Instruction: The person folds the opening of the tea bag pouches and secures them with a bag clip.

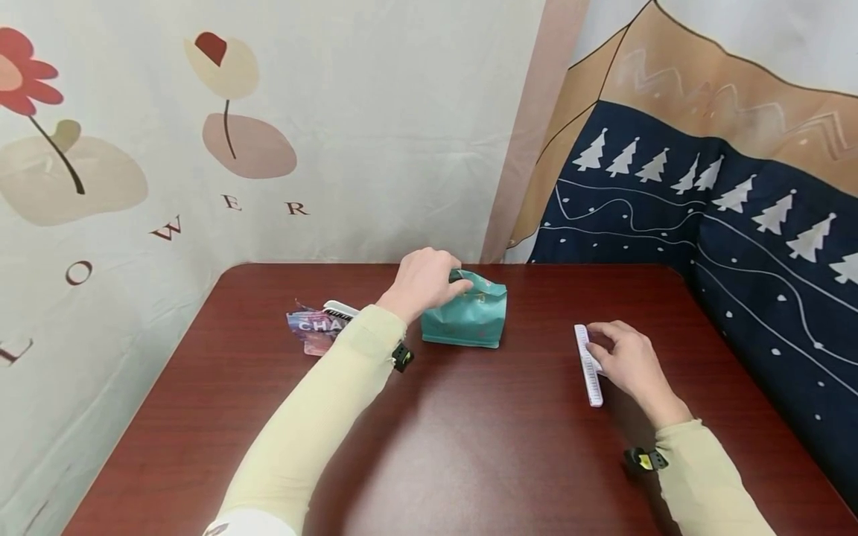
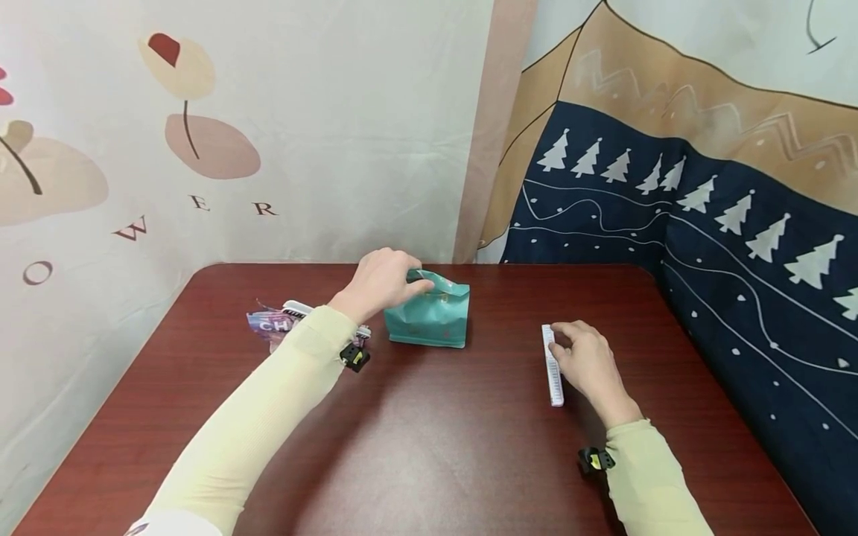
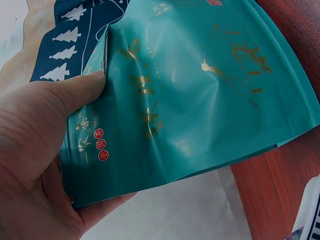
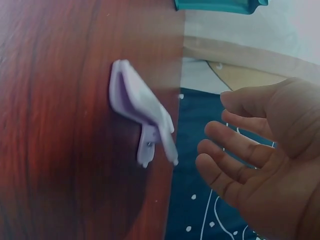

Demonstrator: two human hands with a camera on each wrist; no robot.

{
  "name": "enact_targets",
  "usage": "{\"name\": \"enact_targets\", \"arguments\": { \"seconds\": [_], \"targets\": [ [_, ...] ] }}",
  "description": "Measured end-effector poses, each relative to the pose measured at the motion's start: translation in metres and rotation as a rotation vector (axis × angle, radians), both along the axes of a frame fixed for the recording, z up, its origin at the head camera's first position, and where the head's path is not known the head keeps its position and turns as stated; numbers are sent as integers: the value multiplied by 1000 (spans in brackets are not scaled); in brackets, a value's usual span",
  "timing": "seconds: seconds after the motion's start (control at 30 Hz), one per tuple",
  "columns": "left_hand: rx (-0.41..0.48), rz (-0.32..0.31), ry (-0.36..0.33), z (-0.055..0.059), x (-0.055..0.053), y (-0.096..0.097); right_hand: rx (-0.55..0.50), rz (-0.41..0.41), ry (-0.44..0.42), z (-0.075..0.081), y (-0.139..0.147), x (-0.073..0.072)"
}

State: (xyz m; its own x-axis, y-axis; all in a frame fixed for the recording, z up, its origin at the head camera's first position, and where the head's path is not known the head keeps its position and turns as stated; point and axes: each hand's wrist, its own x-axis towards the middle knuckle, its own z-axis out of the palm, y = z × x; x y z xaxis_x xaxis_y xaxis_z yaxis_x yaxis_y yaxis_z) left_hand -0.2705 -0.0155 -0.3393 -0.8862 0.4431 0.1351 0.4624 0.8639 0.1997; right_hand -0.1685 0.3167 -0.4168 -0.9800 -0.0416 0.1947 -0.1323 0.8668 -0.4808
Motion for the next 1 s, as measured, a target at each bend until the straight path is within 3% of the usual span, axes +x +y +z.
{"name": "enact_targets", "arguments": {
  "seconds": [0.63,1.0],
  "targets": [
    [-4,8,-7,1,-1,0,58,-46,-94,-7,12,0],
    [-12,8,-6,2,1,1,80,-76,-208,-9,17,4]
  ]
}}
